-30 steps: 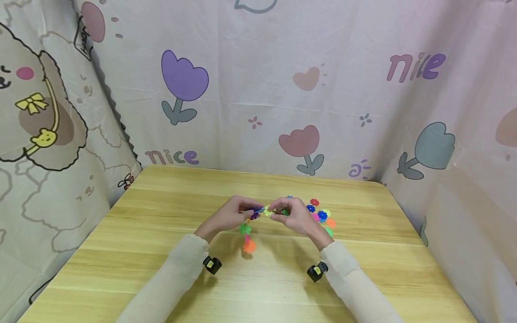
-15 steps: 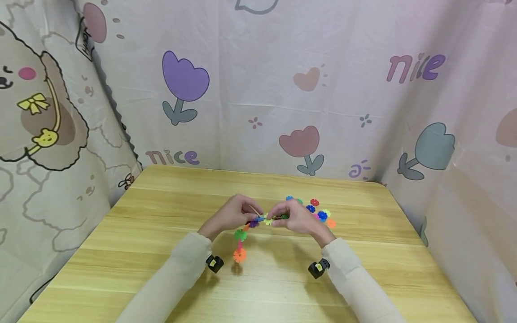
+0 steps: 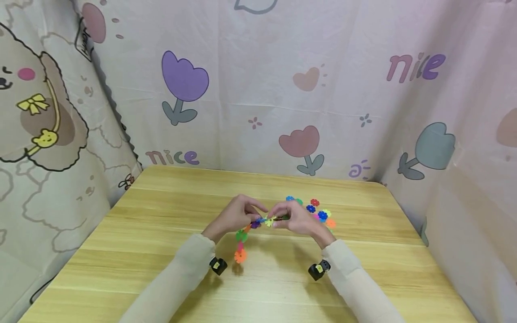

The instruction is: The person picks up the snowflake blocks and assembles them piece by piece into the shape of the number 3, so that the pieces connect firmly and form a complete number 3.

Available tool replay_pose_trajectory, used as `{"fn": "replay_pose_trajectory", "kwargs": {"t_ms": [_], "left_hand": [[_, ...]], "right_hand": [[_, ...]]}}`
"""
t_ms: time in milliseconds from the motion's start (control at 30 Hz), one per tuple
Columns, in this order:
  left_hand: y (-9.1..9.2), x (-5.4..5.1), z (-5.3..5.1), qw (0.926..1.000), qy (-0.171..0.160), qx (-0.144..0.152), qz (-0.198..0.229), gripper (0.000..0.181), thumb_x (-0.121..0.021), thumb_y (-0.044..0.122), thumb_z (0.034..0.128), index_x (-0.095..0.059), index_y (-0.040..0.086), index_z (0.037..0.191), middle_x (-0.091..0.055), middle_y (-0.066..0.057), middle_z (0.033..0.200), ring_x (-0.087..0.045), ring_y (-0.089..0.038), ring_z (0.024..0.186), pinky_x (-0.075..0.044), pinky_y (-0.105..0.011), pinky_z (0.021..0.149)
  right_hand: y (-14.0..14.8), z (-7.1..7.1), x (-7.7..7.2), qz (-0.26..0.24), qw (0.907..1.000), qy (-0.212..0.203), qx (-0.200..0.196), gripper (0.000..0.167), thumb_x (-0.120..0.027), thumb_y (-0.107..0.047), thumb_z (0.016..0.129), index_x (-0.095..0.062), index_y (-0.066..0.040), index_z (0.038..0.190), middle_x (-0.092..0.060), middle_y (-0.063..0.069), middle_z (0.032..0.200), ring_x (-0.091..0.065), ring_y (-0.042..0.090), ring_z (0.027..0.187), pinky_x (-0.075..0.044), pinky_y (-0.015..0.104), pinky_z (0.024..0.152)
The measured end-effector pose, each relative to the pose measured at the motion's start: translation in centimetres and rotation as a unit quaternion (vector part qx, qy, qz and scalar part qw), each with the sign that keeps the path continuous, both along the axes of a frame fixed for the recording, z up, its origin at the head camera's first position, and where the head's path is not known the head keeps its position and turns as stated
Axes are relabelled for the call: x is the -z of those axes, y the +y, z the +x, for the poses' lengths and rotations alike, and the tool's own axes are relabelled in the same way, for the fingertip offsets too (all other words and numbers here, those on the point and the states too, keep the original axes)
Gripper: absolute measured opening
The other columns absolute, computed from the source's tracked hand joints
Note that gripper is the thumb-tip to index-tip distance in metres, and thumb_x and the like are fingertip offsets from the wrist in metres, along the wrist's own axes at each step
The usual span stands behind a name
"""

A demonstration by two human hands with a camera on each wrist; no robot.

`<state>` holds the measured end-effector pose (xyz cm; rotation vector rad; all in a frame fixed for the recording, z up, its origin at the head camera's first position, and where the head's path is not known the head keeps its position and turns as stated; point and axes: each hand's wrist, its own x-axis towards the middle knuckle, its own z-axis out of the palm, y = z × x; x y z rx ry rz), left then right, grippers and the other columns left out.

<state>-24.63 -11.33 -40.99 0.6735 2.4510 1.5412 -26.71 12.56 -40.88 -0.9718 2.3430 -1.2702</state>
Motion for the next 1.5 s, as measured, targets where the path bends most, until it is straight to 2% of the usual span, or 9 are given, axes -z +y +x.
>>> {"fn": "replay_pose_trajectory", "kwargs": {"t_ms": [133, 267, 400, 500, 767, 1000, 1133, 1233, 1500], "left_hand": [[-0.3, 0.2, -0.1, 1.0, 0.002, 0.001, 0.0, 0.025, -0.063, -0.008, 0.0965, -0.076, 0.003, 0.114, -0.078, -0.023, 0.096, -0.078, -0.025, 0.078, -0.063, -0.03, 0.067], [-0.7, 0.5, -0.3, 0.9999, -0.011, 0.002, -0.006, 0.021, -0.062, -0.001, 0.1001, -0.075, 0.005, 0.116, -0.079, -0.018, 0.098, -0.076, -0.021, 0.078, -0.062, -0.029, 0.069], [-0.5, 0.6, -0.4, 0.998, -0.04, 0.048, 0.011, 0.022, -0.058, 0.011, 0.1057, -0.073, 0.003, 0.119, -0.078, -0.015, 0.102, -0.076, -0.032, 0.082, -0.064, -0.034, 0.069], [-0.1, 0.5, -0.4, 0.9958, -0.062, 0.062, 0.024, 0.022, -0.058, 0.013, 0.1063, -0.074, 0.0, 0.115, -0.077, -0.015, 0.099, -0.076, -0.033, 0.077, -0.065, -0.037, 0.066], [0.2, 0.0, -0.3, 0.997, -0.066, 0.038, 0.012, 0.019, -0.06, 0.007, 0.1039, -0.076, -0.001, 0.108, -0.078, -0.014, 0.093, -0.075, -0.027, 0.067, -0.064, -0.037, 0.063], [0.0, 0.2, 0.0, 0.9991, -0.033, 0.016, -0.022, 0.016, -0.063, 0.008, 0.1017, -0.077, -0.001, 0.099, -0.077, -0.013, 0.086, -0.074, -0.039, 0.074, -0.062, -0.031, 0.06], [-1.0, 0.6, 0.0, 0.9991, -0.026, -0.027, -0.021, 0.016, -0.063, 0.008, 0.1017, -0.076, -0.002, 0.1, -0.077, -0.012, 0.087, -0.074, -0.028, 0.071, -0.062, -0.03, 0.064], [-1.5, 0.6, 0.0, 0.9982, -0.026, -0.052, -0.013, 0.017, -0.063, 0.009, 0.102, -0.075, -0.002, 0.105, -0.078, -0.012, 0.092, -0.075, -0.021, 0.078, -0.062, -0.03, 0.072], [-0.9, 0.6, -0.1, 0.9968, -0.051, -0.057, 0.021, 0.02, -0.061, 0.009, 0.1031, -0.07, -0.005, 0.115, -0.079, -0.016, 0.098, -0.077, -0.025, 0.089, -0.063, -0.032, 0.081]], "right_hand": [[1.0, -0.3, 0.1, -0.03, 0.9995, 0.007, -0.006, 0.018, -0.075, -0.008, 0.094, -0.071, -0.01, 0.112, -0.078, 0.011, 0.108, -0.073, 0.013, 0.095, -0.058, 0.029, 0.086], [1.6, -0.7, 0.4, -0.065, 0.9977, -0.001, -0.02, 0.017, -0.072, -0.003, 0.095, -0.07, -0.004, 0.111, -0.077, 0.02, 0.107, -0.074, 0.027, 0.093, -0.06, 0.028, 0.084], [1.4, -0.7, 0.5, -0.077, 0.9957, -0.015, -0.048, 0.019, -0.067, -0.004, 0.098, -0.071, 0.001, 0.116, -0.074, 0.025, 0.111, -0.074, 0.042, 0.093, -0.063, 0.033, 0.084], [0.9, -0.6, 0.4, -0.068, 0.9955, -0.013, -0.064, 0.022, -0.064, -0.007, 0.101, -0.071, 0.0, 0.12, -0.074, 0.023, 0.114, -0.073, 0.039, 0.088, -0.063, 0.034, 0.082], [0.0, -0.2, 0.1, -0.056, 0.9959, 0.0, -0.071, 0.021, -0.072, -0.009, 0.097, -0.076, -0.005, 0.117, -0.077, 0.016, 0.114, -0.07, 0.044, 0.072, -0.062, 0.047, 0.07], [-0.1, -0.1, 0.2, -0.062, 0.998, -0.015, -0.003, 0.012, -0.076, -0.006, 0.092, -0.08, -0.002, 0.102, -0.079, 0.021, 0.098, -0.07, 0.041, 0.068, -0.062, 0.045, 0.064], [0.8, -0.4, 0.2, -0.049, 0.9978, -0.001, 0.044, 0.013, -0.075, -0.009, 0.094, -0.079, 0.0, 0.103, -0.076, 0.025, 0.098, -0.071, 0.034, 0.069, -0.063, 0.043, 0.066], [1.1, -0.3, 0.3, -0.028, 0.9985, 0.02, 0.042, 0.019, -0.068, -0.013, 0.1, -0.077, -0.002, 0.113, -0.073, 0.027, 0.105, -0.071, 0.038, 0.075, -0.062, 0.047, 0.069], [-0.5, 0.5, 1.0, -0.056, 0.9942, 0.074, 0.055, 0.021, -0.066, -0.01, 0.101, -0.076, -0.002, 0.117, -0.073, 0.016, 0.11, -0.071, 0.029, 0.084, -0.064, 0.04, 0.077]]}}
